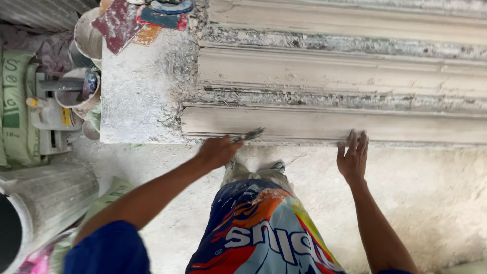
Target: The person uses a small handheld scraping tool to remove dried plaster residue from decorative molding pieces laid on a work table, running the tool along the grooves and flutes of each molding and repositioning pieces to reach new sections.
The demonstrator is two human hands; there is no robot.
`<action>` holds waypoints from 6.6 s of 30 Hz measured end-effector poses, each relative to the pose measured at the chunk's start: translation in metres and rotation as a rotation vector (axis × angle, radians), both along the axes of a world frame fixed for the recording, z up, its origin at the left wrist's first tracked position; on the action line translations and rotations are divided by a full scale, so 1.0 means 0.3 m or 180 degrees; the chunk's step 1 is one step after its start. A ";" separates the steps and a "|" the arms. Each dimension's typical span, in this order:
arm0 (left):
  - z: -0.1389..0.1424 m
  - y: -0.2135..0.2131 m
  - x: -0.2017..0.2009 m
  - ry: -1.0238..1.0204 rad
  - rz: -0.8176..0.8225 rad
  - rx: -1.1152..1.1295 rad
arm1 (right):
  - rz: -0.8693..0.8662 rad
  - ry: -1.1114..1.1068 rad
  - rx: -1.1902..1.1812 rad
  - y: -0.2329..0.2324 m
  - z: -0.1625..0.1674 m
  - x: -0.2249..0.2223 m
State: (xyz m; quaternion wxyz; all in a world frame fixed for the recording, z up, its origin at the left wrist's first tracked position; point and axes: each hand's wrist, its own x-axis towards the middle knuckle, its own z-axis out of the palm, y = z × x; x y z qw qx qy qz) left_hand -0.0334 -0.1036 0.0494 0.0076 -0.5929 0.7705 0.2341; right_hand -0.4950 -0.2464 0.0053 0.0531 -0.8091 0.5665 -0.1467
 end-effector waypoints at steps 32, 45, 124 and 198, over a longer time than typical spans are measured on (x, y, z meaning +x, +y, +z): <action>0.119 -0.173 -0.341 0.0103 -0.0183 0.0038 | -0.0212 -0.0290 0.1066 -0.063 0.169 -0.113; -0.004 -0.549 -1.233 0.0288 -0.0269 -0.0437 | -0.0978 -0.1458 0.0987 -0.020 0.063 -0.848; 0.012 -1.052 -2.278 -0.0254 -0.0513 -0.0938 | -0.0521 0.0020 0.0799 -1.008 0.096 -2.220; 0.006 -1.812 -4.006 0.0273 -0.0531 -0.0283 | -0.0599 -0.0576 0.1506 -1.594 0.174 -3.652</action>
